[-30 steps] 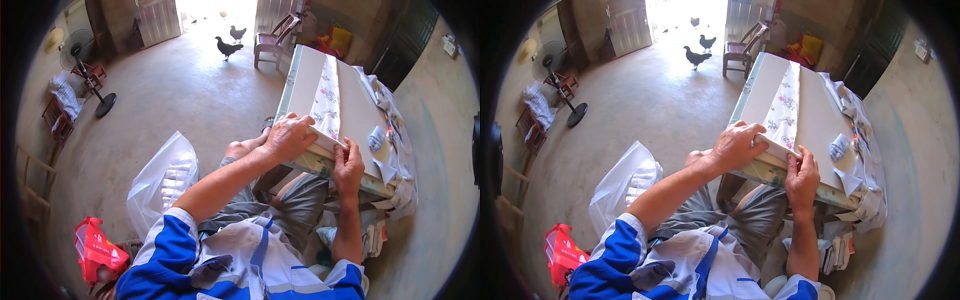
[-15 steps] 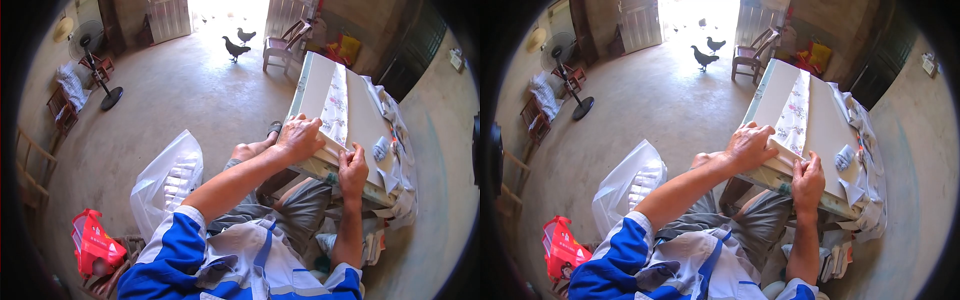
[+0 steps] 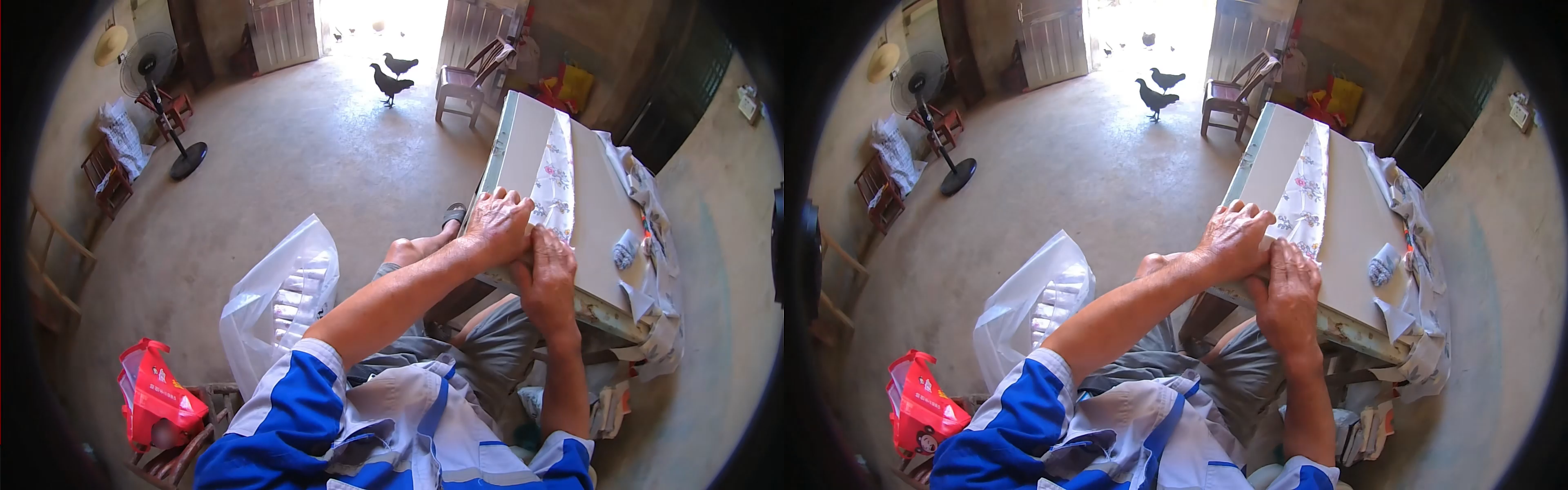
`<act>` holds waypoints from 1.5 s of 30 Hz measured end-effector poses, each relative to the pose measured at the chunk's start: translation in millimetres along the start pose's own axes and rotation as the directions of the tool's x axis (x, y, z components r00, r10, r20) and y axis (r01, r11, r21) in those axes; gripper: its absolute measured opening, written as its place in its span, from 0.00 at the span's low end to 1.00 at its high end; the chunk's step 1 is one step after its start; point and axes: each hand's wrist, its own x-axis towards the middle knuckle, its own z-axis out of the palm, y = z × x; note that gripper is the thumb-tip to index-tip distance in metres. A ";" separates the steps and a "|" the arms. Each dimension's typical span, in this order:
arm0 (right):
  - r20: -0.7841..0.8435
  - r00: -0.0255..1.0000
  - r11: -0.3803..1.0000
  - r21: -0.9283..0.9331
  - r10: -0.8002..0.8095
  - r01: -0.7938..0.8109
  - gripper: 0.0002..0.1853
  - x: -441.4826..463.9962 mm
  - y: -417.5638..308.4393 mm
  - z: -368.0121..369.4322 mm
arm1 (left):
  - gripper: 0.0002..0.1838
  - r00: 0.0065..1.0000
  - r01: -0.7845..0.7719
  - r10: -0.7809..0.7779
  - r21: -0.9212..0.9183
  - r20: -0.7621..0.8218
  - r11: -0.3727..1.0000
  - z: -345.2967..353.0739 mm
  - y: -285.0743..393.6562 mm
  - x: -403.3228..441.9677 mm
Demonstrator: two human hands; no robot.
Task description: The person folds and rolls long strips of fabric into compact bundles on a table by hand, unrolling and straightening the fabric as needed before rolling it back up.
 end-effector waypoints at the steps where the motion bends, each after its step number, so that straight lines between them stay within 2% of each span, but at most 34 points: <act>1: 0.024 1.000 1.000 -0.013 0.017 -0.017 0.38 -3.4 3.0 0.7 | 0.32 1.000 0.005 -0.005 -0.003 0.009 1.000 -1.8 1.0 0.2; 6: 0.187 0.979 0.994 -0.084 0.080 -0.065 0.47 -20.5 17.8 -10.1 | 0.32 0.999 -0.006 0.004 0.043 0.051 0.999 -6.5 2.2 -0.5; 11: 0.181 0.980 0.993 -0.099 0.088 -0.071 0.48 -33.5 29.5 -15.1 | 0.32 1.000 -0.026 0.026 0.091 0.003 0.996 -8.0 8.5 -4.3; 14: 0.174 0.981 0.994 -0.090 0.082 -0.067 0.48 -33.4 27.7 -16.5 | 0.31 0.928 -0.280 0.319 0.206 -0.193 0.938 15.0 7.0 -3.1; 17: 0.207 0.972 0.990 -0.115 0.108 -0.085 0.48 -32.5 27.2 -17.5 | 0.33 0.867 -0.494 0.474 -0.139 -0.150 0.858 28.7 18.5 -13.2; 20: 0.176 0.978 0.993 -0.056 0.115 -0.106 0.48 -32.7 21.2 -18.6 | 0.40 0.914 -0.369 0.400 -0.274 0.065 0.888 24.8 33.5 -33.5; 24: 0.142 0.986 0.995 -0.051 0.088 -0.082 0.49 -33.2 23.6 -17.2 | 0.50 0.930 -0.325 0.332 -0.071 0.158 0.943 17.0 28.6 -39.0; 27: 0.123 0.992 0.997 -0.074 0.030 -0.021 0.51 -35.6 30.4 -14.6 | 0.49 0.935 -0.321 0.310 0.040 0.173 0.946 11.1 17.7 -41.5; 32: 0.127 0.991 0.998 -0.053 0.039 -0.032 0.51 -34.6 29.9 -16.2 | 0.45 0.941 -0.285 0.276 0.021 0.196 0.958 4.8 15.7 -37.7; 35: 0.096 0.995 0.998 -0.066 0.023 -0.017 0.48 -35.4 31.7 -14.9 | 0.38 0.941 -0.315 0.312 -0.003 0.128 0.949 0.1 15.6 -39.2; 37: 0.059 0.998 0.999 -0.030 0.027 -0.026 0.41 -37.0 30.6 -16.5 | 0.32 0.940 -0.332 0.336 -0.069 0.065 0.941 -5.7 15.8 -40.8; 40: -0.006 0.999 0.999 0.027 0.033 -0.033 0.29 -42.2 24.9 -21.6 | 0.22 0.915 -0.396 0.388 -0.056 -0.115 0.917 2.0 12.2 -46.2; 45: -0.064 0.996 0.994 0.091 0.066 -0.060 0.19 -41.6 20.9 -30.5 | 0.16 0.882 -0.438 0.430 0.004 -0.192 0.899 7.0 10.8 -49.6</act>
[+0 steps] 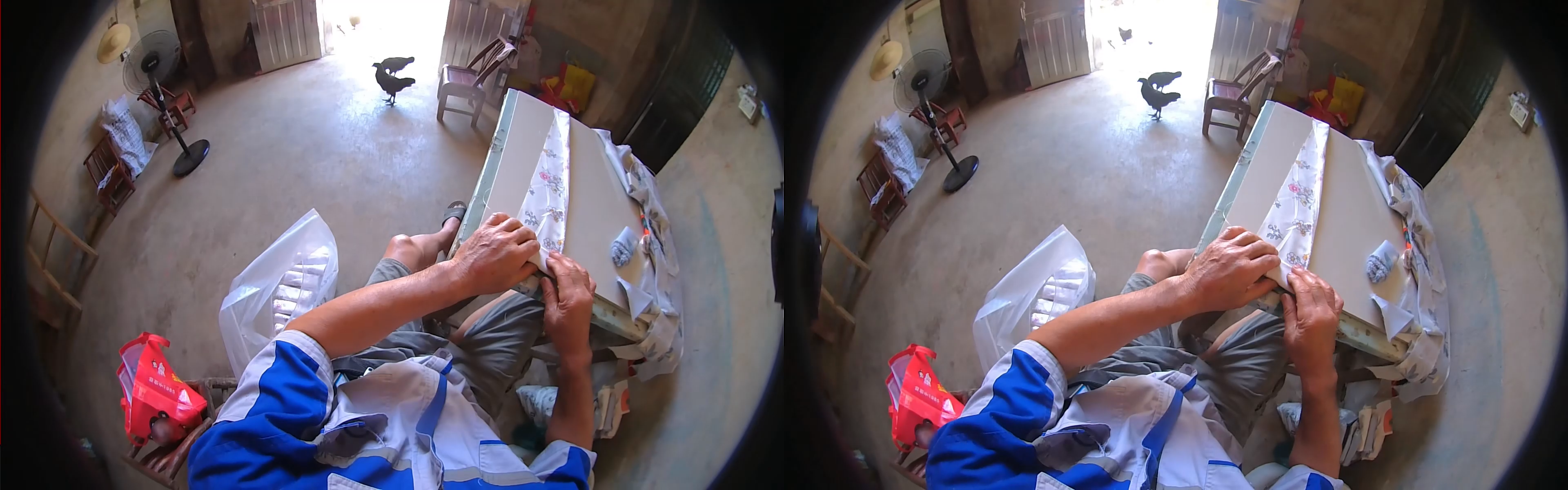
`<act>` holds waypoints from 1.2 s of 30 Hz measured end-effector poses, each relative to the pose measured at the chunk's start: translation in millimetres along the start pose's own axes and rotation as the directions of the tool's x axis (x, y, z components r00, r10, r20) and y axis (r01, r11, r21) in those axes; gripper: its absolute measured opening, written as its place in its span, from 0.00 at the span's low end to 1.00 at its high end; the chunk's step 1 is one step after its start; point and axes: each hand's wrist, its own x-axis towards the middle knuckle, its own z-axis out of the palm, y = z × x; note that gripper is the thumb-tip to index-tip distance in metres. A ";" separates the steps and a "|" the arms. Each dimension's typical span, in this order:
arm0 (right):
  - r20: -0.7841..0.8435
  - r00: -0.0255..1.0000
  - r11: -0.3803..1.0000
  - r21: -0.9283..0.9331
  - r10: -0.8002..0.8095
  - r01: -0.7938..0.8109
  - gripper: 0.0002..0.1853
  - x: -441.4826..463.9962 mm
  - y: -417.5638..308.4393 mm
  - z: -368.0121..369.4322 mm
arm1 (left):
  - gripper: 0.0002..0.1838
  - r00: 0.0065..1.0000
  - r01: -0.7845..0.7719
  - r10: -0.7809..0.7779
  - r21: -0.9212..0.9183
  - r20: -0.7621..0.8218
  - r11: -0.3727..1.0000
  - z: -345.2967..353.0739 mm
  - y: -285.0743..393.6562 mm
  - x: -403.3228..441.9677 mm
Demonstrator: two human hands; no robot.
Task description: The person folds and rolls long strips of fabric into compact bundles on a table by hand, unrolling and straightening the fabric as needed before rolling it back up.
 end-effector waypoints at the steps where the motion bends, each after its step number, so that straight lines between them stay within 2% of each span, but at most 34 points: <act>1: -0.006 1.000 1.000 0.002 -0.001 0.001 0.18 2.7 0.0 -0.7 | 0.15 1.000 -0.008 0.008 0.010 -0.002 1.000 -0.3 -0.2 0.1; 8: -0.083 0.996 0.999 -0.034 -0.028 0.026 0.16 6.4 4.2 6.5 | 0.12 1.000 -0.031 0.031 0.006 0.004 1.000 2.0 -2.7 2.0; 14: -0.138 0.990 0.998 0.069 0.004 0.005 0.13 7.1 9.0 5.2 | 0.10 1.000 0.019 -0.019 -0.028 0.010 0.999 -0.1 -6.1 4.4; 19: -0.153 0.985 0.986 0.159 0.084 -0.059 0.12 11.0 8.2 5.4 | 0.11 0.996 0.085 -0.081 -0.134 0.036 0.987 -5.7 -12.2 6.8; 29: -0.172 0.938 0.936 0.242 0.302 -0.257 0.12 13.7 15.8 13.8 | 0.12 0.985 0.166 -0.170 -0.148 -0.015 0.975 -2.4 -23.8 12.2; 32: -0.200 0.936 0.946 0.208 0.291 -0.249 0.14 17.2 16.2 13.8 | 0.14 0.987 0.152 -0.159 -0.140 -0.040 0.978 -6.2 -25.0 14.5; 36: -0.215 0.922 0.927 0.267 0.323 -0.262 0.16 16.9 19.7 17.2 | 0.18 0.955 0.297 -0.294 -0.213 0.048 0.931 -8.8 -22.0 19.2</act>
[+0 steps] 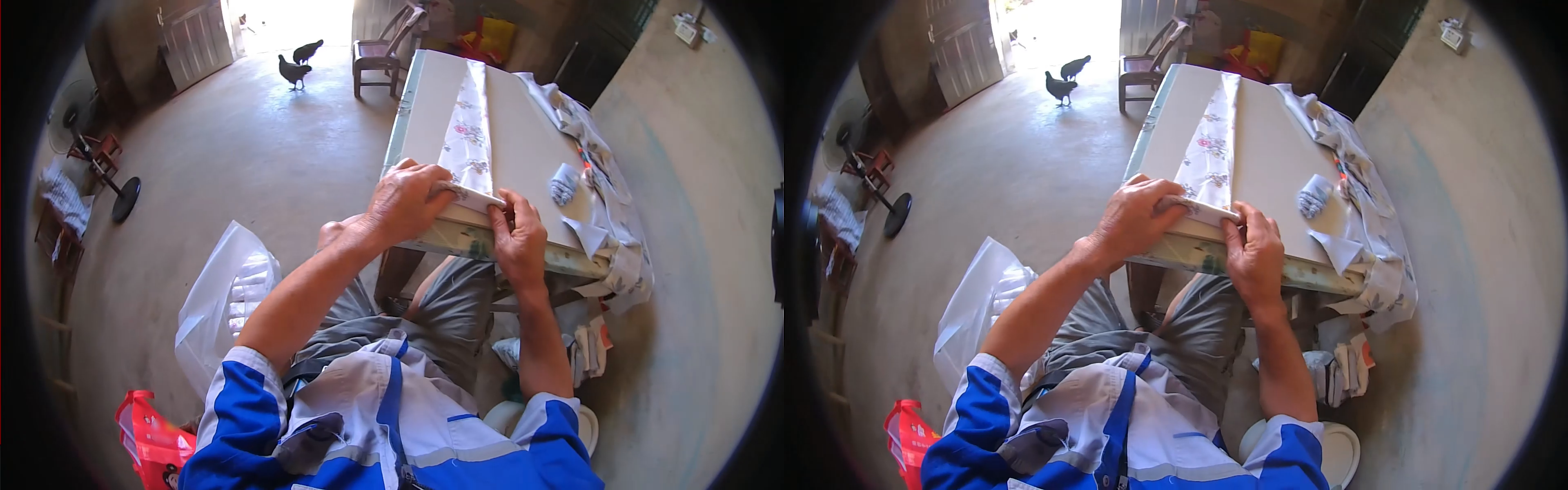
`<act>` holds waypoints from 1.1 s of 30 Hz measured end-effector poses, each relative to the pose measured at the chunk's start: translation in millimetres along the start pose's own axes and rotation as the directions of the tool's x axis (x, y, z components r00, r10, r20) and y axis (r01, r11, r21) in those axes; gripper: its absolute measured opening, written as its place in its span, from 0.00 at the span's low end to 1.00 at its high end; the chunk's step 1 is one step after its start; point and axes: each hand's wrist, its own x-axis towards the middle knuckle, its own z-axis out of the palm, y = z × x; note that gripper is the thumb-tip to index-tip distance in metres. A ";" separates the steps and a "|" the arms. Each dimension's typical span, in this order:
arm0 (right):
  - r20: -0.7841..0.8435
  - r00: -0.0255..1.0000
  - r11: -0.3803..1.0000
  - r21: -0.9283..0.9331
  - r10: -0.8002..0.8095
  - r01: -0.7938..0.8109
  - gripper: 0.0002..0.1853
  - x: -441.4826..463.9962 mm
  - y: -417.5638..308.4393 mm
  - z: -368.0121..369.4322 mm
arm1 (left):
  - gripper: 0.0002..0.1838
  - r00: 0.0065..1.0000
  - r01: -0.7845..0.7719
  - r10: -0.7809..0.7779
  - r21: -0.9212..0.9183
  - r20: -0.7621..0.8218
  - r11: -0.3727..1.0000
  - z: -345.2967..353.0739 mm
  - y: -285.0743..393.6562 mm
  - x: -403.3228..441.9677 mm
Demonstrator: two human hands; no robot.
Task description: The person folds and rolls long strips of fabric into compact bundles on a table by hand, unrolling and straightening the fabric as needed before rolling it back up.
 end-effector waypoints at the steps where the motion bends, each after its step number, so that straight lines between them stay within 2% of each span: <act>1: 0.003 1.000 1.000 0.013 0.011 -0.011 0.16 0.6 -0.5 0.0 | 0.18 1.000 0.025 -0.025 0.004 0.009 1.000 -0.4 1.0 0.5; 6: 0.005 0.999 0.999 0.036 0.041 -0.041 0.17 3.4 0.5 2.9 | 0.19 0.998 0.065 -0.066 0.037 0.011 0.997 0.4 2.5 0.9; 12: 0.047 0.992 0.992 0.043 0.117 -0.119 0.19 6.9 3.0 3.4 | 0.18 0.999 0.015 -0.009 0.113 -0.052 0.994 3.9 2.5 2.2; 21: 0.064 0.987 0.989 0.013 0.145 -0.147 0.22 10.0 -0.8 5.8 | 0.20 0.998 0.057 -0.055 0.156 -0.017 0.986 4.0 5.6 4.1; 24: -0.007 0.994 0.972 -0.208 -0.112 0.108 0.21 14.4 -13.5 2.3 | 0.23 0.997 0.076 -0.080 0.231 0.010 0.970 4.8 9.0 8.8; 27: 0.117 0.930 0.838 -0.406 -0.348 0.365 0.19 16.3 -15.5 -2.0 | 0.26 0.986 0.133 -0.155 0.279 0.060 0.951 3.1 11.3 15.6; 30: 0.268 0.919 0.908 -0.226 -0.290 0.353 0.19 10.8 5.3 5.4 | 0.29 0.989 0.139 -0.144 0.339 -0.011 0.931 0.7 16.8 17.0; 33: 0.330 0.902 0.893 -0.256 -0.280 0.371 0.21 8.2 6.4 -3.2 | 0.26 0.997 -0.046 0.064 0.371 -0.035 0.927 0.9 15.9 16.2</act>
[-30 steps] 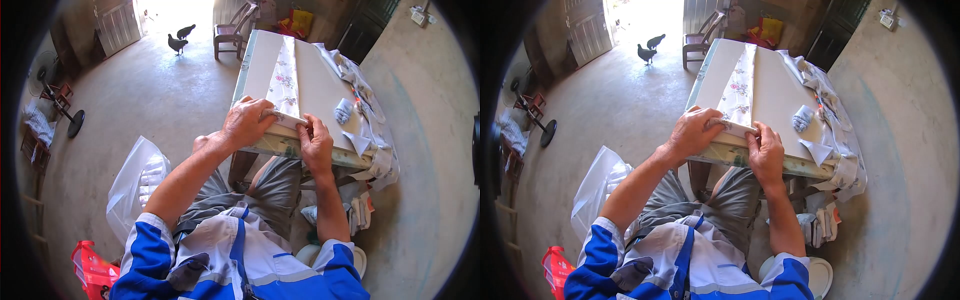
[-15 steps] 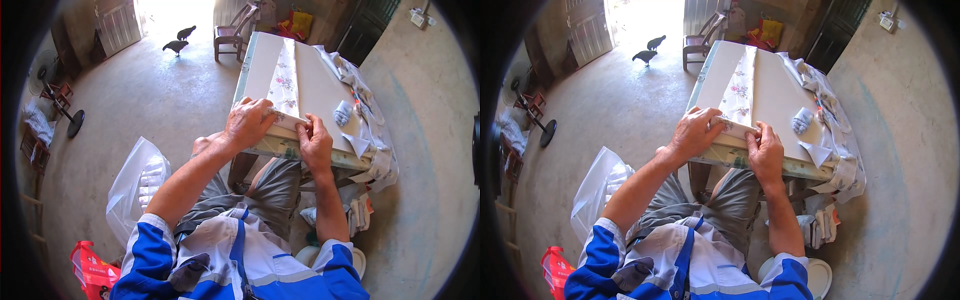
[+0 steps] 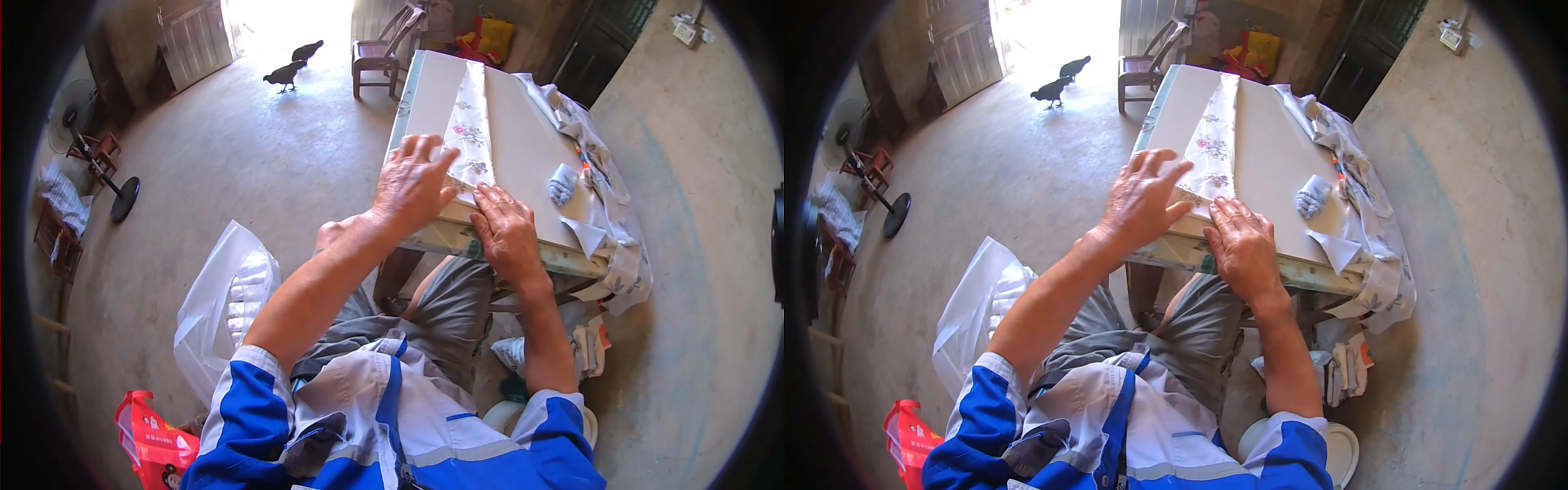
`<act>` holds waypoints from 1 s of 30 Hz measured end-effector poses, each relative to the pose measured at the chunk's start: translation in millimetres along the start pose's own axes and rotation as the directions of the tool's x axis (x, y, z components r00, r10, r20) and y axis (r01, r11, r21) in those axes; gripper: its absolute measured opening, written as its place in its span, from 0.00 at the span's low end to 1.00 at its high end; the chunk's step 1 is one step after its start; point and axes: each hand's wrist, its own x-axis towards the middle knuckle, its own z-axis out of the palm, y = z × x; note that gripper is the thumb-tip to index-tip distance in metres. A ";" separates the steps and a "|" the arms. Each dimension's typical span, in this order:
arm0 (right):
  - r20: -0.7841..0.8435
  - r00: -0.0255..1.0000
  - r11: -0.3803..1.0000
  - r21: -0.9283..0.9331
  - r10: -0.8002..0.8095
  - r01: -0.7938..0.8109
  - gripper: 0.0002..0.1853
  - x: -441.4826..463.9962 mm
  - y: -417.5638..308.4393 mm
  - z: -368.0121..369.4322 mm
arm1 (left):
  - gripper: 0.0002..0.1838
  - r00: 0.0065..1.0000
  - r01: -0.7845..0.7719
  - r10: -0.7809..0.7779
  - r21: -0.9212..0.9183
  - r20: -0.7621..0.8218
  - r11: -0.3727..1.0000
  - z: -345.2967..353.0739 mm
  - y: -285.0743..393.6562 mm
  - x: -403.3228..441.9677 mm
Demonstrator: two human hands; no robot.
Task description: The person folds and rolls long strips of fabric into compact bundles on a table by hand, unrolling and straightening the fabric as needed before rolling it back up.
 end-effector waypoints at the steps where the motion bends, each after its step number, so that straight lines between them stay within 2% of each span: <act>1: 0.007 1.000 1.000 -0.003 0.009 -0.009 0.21 -1.4 -0.3 0.6 | 0.25 0.995 -0.098 0.098 0.018 -0.005 0.995 4.7 -1.9 -1.9; 3: 0.022 1.000 1.000 -0.015 0.018 -0.018 0.22 -1.1 0.8 1.4 | 0.22 0.958 -0.284 0.286 0.056 -0.020 0.957 13.2 -4.4 -5.4; 4: 0.021 1.000 0.999 -0.028 0.015 -0.014 0.22 -0.9 0.3 0.6 | 0.19 0.951 -0.301 0.300 0.006 0.070 0.954 13.8 -3.2 -8.9; 7: 0.025 0.999 0.998 -0.052 0.027 -0.025 0.22 -2.8 -2.4 0.0 | 0.19 0.923 -0.215 0.247 -0.138 0.295 0.967 9.1 -4.8 -9.8; 8: 0.028 0.999 0.998 -0.051 0.037 -0.035 0.23 -2.5 -3.4 -0.4 | 0.20 0.938 -0.165 0.216 -0.201 0.271 0.966 10.2 -3.4 -11.5; 11: 0.029 0.999 0.997 -0.072 0.024 -0.022 0.22 5.5 -5.8 -5.7 | 0.24 0.923 -0.259 0.276 -0.099 0.268 0.961 0.9 2.0 -16.2; 12: 0.028 0.999 0.997 -0.081 0.017 -0.015 0.21 8.4 -7.4 -8.3 | 0.27 0.938 -0.210 0.247 -0.167 0.242 0.963 4.2 0.7 -16.4; 15: 0.069 0.994 0.997 0.014 0.080 -0.082 0.19 32.0 -8.1 -18.2 | 0.28 0.935 -0.240 0.287 -0.227 0.205 0.944 10.2 -3.9 -17.2; 18: 0.092 0.996 0.983 0.185 -0.018 0.001 0.16 54.1 11.7 -7.3 | 0.28 0.943 -0.240 0.278 -0.203 0.185 0.949 13.2 -2.0 -19.6; 22: 0.177 0.982 0.998 0.007 -0.063 0.062 0.18 73.8 53.8 9.5 | 0.30 0.939 -0.229 0.267 -0.184 0.218 0.956 7.8 0.1 -19.7; 25: 0.200 0.980 0.985 -0.170 -0.005 0.040 0.18 86.9 83.7 24.7 | 0.32 0.941 -0.210 0.250 -0.186 0.230 0.960 6.6 0.7 -20.2; 28: 0.340 0.896 0.922 -0.351 0.285 -0.160 0.20 113.5 79.4 19.6 | 0.33 0.946 -0.208 0.239 -0.155 0.220 0.966 11.1 1.8 -21.2; 30: 0.319 0.895 0.899 -0.403 0.311 -0.169 0.18 127.7 95.6 35.1 | 0.32 0.949 -0.205 0.236 -0.160 0.209 0.966 12.4 2.2 -22.3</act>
